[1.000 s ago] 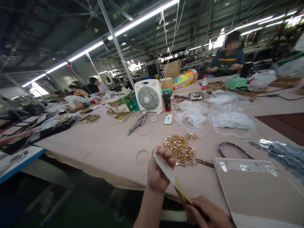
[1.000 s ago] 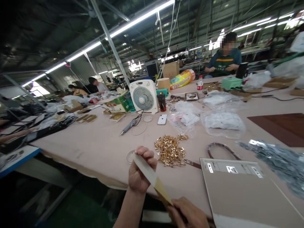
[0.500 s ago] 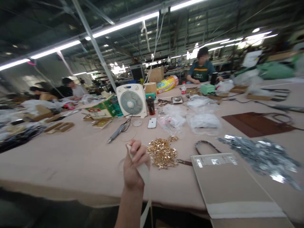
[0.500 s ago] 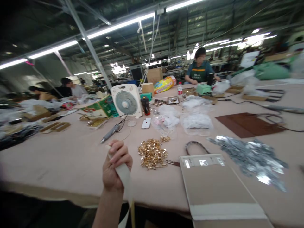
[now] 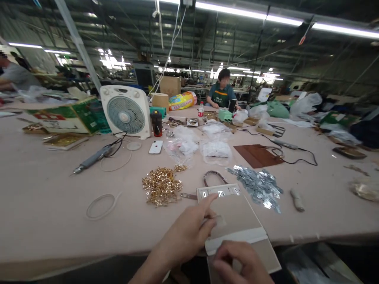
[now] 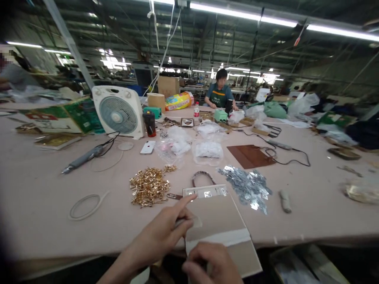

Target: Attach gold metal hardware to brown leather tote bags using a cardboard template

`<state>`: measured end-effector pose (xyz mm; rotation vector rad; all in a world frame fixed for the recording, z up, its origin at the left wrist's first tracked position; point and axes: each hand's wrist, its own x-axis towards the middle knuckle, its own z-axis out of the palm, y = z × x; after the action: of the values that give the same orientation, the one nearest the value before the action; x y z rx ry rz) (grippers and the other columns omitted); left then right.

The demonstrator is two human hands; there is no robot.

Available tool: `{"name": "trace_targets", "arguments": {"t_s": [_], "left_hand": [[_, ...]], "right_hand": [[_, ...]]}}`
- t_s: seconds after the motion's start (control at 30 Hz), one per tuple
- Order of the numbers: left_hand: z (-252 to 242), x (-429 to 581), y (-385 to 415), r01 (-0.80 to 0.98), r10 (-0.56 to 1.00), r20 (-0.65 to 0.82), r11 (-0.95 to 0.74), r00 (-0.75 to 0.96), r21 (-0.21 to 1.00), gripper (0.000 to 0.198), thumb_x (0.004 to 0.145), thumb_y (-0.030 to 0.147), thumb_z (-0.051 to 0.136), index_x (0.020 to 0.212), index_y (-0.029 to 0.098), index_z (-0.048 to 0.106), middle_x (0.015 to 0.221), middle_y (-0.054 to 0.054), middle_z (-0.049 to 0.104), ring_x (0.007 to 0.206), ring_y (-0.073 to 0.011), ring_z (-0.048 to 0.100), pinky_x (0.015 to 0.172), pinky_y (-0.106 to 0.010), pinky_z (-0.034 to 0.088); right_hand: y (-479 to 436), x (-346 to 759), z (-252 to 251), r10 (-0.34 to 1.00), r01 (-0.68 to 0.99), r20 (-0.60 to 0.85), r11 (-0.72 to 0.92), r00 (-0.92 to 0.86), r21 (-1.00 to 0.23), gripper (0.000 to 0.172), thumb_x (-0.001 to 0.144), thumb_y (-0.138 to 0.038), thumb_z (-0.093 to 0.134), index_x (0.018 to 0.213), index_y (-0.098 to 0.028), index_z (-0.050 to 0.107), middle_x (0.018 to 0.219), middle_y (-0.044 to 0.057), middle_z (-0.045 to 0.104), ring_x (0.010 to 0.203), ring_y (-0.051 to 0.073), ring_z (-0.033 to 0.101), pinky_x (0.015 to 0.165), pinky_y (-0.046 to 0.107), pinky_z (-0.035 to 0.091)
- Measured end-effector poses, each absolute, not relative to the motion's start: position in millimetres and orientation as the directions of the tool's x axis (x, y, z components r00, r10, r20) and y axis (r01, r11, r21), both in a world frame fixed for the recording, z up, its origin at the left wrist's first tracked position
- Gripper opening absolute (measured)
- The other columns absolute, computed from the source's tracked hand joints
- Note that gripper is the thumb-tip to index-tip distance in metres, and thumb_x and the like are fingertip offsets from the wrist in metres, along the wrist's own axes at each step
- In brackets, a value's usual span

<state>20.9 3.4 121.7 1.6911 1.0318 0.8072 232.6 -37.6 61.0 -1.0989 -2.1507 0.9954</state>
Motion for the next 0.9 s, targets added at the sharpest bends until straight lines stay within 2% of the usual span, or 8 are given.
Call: {"name": "trace_targets", "arguments": {"t_s": [0.13, 0.2, 0.3, 0.47, 0.53, 0.63, 0.73, 0.9], "left_hand": [[121.3, 37.4, 2.4, 0.37, 0.877, 0.07, -0.271, 0.474, 0.888, 0.069, 0.097, 0.017, 0.053, 0.162, 0.028, 0.033, 0.119, -0.007, 0.077, 0.106, -0.0238, 0.07, 0.095, -0.036, 0.05], [123.3, 42.9, 2.4, 0.433, 0.865, 0.049, -0.298, 0.5, 0.85, 0.071, 0.098, 0.017, 0.05, 0.164, 0.027, 0.027, 0.12, -0.009, 0.076, 0.106, -0.0266, 0.071, 0.095, -0.04, 0.051], [127.0, 47.6, 2.0, 0.535, 0.852, 0.009, -0.336, 0.523, 0.775, 0.071, 0.099, 0.019, 0.046, 0.166, 0.024, 0.023, 0.125, -0.015, 0.074, 0.108, -0.0315, 0.071, 0.092, -0.043, 0.053], [122.7, 49.2, -1.1, 0.554, 0.864, 0.066, -0.376, 0.499, 0.743, 0.059, 0.101, 0.021, 0.046, 0.16, 0.022, 0.04, 0.118, -0.016, 0.077, 0.101, -0.0325, 0.074, 0.082, -0.038, 0.052], [118.2, 49.2, -1.4, 0.496, 0.875, 0.134, -0.382, 0.465, 0.78, 0.049, 0.102, 0.021, 0.047, 0.151, 0.023, 0.052, 0.109, -0.013, 0.079, 0.095, -0.0305, 0.075, 0.076, -0.034, 0.05], [113.5, 48.9, 0.7, 0.448, 0.88, 0.152, -0.369, 0.449, 0.814, 0.028, 0.103, 0.021, 0.047, 0.119, 0.022, 0.071, 0.097, -0.009, 0.078, 0.088, -0.026, 0.073, 0.073, -0.031, 0.047], [112.7, 47.3, 4.9, 0.461, 0.871, 0.134, -0.374, 0.473, 0.805, 0.027, 0.103, 0.021, 0.049, 0.092, 0.02, 0.074, 0.089, -0.006, 0.077, 0.081, -0.0216, 0.07, 0.072, -0.029, 0.045], [113.7, 43.1, 10.0, 0.439, 0.861, 0.124, -0.37, 0.493, 0.819, 0.026, 0.098, 0.019, 0.054, 0.093, 0.02, 0.079, 0.088, -0.004, 0.078, 0.08, -0.0193, 0.07, 0.074, -0.028, 0.045]], "right_hand": [[-20.7, 268.5, 95.4, 0.842, 0.454, 0.483, 0.537, -0.238, -0.711, 0.006, 0.099, -0.029, 0.067, 0.099, -0.025, 0.071, 0.086, 0.001, 0.071, 0.074, 0.016, 0.067, 0.069, 0.024, 0.054], [-13.5, 271.3, 104.1, 0.799, 0.496, 0.54, 0.593, -0.264, -0.635, 0.018, 0.097, -0.027, 0.071, 0.116, -0.026, 0.071, 0.105, 0.005, 0.073, 0.089, 0.019, 0.069, 0.079, 0.026, 0.057], [-5.1, 265.8, 103.8, 0.78, 0.511, 0.492, 0.625, -0.386, -0.59, 0.027, 0.1, -0.025, 0.068, 0.126, -0.027, 0.068, 0.117, 0.007, 0.072, 0.104, 0.022, 0.069, 0.089, 0.03, 0.058], [-0.6, 259.2, 91.2, 0.784, 0.492, 0.431, 0.618, -0.447, -0.613, 0.02, 0.106, -0.023, 0.057, 0.119, -0.028, 0.072, 0.106, 0.006, 0.074, 0.097, 0.021, 0.072, 0.084, 0.03, 0.058], [-0.1, 260.1, 88.7, 0.795, 0.507, 0.407, 0.603, -0.45, -0.616, 0.018, 0.107, -0.026, 0.056, 0.114, -0.028, 0.072, 0.103, 0.007, 0.074, 0.096, 0.022, 0.072, 0.084, 0.031, 0.058], [1.1, 261.4, 88.2, 0.804, 0.519, 0.37, 0.587, -0.466, -0.621, 0.017, 0.107, -0.028, 0.054, 0.111, -0.027, 0.071, 0.103, 0.008, 0.072, 0.096, 0.023, 0.071, 0.083, 0.032, 0.057], [1.9, 260.8, 88.9, 0.813, 0.518, 0.349, 0.571, -0.466, -0.638, 0.016, 0.107, -0.027, 0.053, 0.105, -0.026, 0.069, 0.099, 0.007, 0.07, 0.091, 0.022, 0.069, 0.08, 0.031, 0.055], [2.6, 258.4, 88.9, 0.826, 0.485, 0.327, 0.542, -0.46, -0.686, 0.011, 0.106, -0.026, 0.056, 0.102, -0.025, 0.066, 0.096, 0.005, 0.066, 0.091, 0.02, 0.064, 0.079, 0.03, 0.051]]}}
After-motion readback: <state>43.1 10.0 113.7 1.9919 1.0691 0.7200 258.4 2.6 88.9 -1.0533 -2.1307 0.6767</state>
